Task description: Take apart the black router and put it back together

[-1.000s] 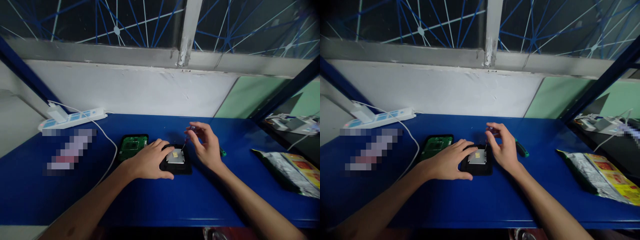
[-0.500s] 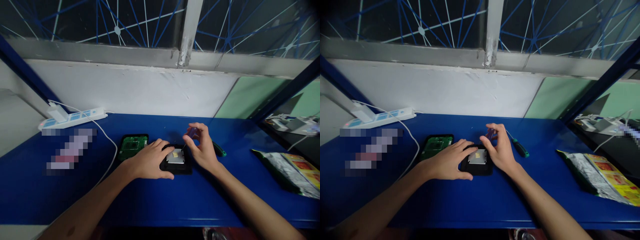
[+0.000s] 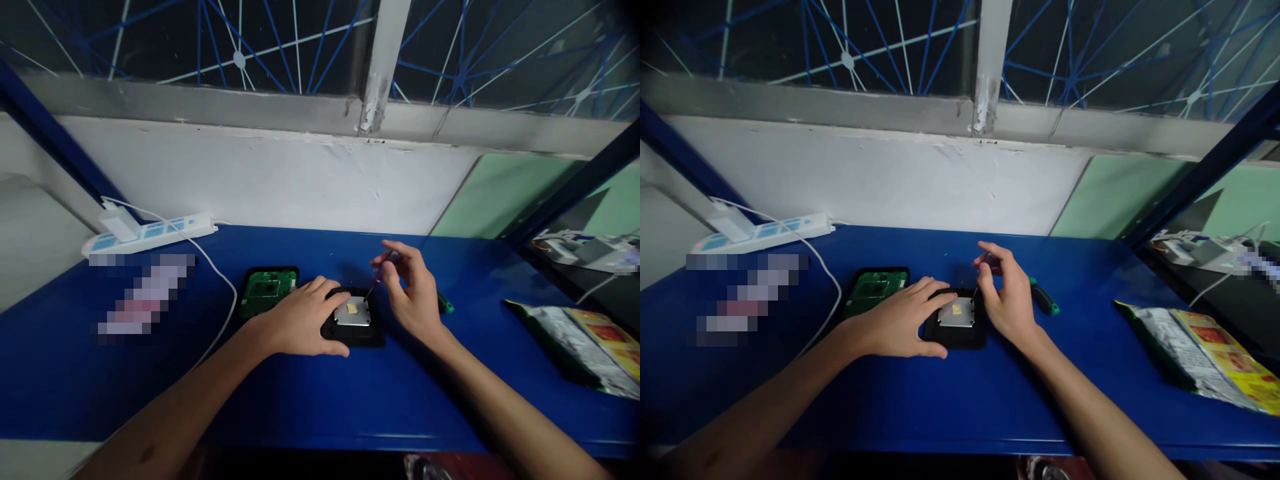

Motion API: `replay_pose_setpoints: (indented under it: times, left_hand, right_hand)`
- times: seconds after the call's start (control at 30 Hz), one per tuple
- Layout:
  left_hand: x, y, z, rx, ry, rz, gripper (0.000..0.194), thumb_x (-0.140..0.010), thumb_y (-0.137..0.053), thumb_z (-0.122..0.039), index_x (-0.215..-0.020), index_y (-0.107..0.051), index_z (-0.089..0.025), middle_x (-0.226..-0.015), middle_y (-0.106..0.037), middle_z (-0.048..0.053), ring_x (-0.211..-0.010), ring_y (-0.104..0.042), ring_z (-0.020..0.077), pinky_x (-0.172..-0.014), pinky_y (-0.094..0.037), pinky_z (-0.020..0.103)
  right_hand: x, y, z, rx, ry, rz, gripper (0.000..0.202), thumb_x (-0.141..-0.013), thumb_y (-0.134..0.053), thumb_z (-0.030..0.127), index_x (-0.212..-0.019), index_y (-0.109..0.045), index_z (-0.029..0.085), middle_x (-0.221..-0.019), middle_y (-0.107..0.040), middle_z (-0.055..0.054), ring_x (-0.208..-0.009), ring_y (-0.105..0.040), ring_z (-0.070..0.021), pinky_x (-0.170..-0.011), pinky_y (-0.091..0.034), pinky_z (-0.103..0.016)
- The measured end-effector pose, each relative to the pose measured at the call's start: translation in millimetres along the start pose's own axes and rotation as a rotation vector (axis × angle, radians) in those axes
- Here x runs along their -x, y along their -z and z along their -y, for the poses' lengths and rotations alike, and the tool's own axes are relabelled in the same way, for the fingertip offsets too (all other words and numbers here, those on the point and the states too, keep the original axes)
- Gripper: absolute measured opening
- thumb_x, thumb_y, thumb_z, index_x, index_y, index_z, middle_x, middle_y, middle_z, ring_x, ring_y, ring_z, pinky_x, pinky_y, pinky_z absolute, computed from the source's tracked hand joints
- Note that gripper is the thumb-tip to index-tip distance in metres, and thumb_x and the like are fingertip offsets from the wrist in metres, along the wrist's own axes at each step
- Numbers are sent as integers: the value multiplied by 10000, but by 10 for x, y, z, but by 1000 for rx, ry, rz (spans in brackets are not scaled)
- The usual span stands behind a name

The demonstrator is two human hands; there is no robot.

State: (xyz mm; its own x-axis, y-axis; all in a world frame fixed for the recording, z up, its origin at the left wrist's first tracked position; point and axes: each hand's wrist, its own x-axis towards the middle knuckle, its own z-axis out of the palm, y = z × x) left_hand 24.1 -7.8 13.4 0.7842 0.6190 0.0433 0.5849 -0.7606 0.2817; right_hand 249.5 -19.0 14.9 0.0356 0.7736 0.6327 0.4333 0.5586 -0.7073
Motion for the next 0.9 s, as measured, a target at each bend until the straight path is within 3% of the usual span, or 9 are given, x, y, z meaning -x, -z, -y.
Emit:
replay_pose_setpoints:
  times: [0.17, 0.3, 0.43, 0.63, 0.9]
  left_hand:
    - [1, 5, -6, -1, 4, -4, 876, -750, -710, -698, -1436, -462, -213, -1434, -498, 141, -1344, -430, 371, -1090, -407, 504]
    - [1, 12, -10, 0, 1, -8, 877, -748, -708, -700, -1437, -465, -215, -1432, -499, 148, -1340, -432, 379, -1077, -418, 519]
    - [6, 11, -4, 3, -3, -4, 878, -754, -711, -694, -1442, -457, -212, -1423, -504, 146, -1329, -439, 368, -1078, -419, 517]
    - [3, 4, 8, 17, -7, -16, 881, -746, -707, -706, -1435, -469, -211, -1408, -511, 143, -1323, -442, 360, -1089, -409, 514]
    - [3, 18, -15, -3, -2, -10, 869, -746, -723, -689, -1423, -477, -202, -1416, -507, 149, -1319, -446, 372, -1081, -420, 518]
  right_hand:
    - [10, 5, -31, -4, 7, 41, 277, -993, -503, 298, -1267, -543, 299, -1145, -607, -66, -950, -653, -202, -780, -582, -418]
    - [-8, 3, -75, 40, 40, 20, 304, -934, -627, 327, -1233, -577, 317, -1032, -544, -46, -860, -596, -192, -748, -578, -411]
    - [-12, 3, -61, 50, 65, -1, 245, -940, -617, 277, -1181, -619, 315, -916, -566, -15, -754, -604, -166, -734, -573, -403]
    - [28, -7, -13, -19, -11, 39, 336, -1001, -466, 244, -1331, -499, 301, -1114, -678, -55, -924, -692, -192, -777, -586, -411]
    - [32, -40, -52, 66, 6, 61, 371, -964, -563, 301, -1326, -484, 319, -1123, -536, -61, -983, -615, -203, -786, -584, -405]
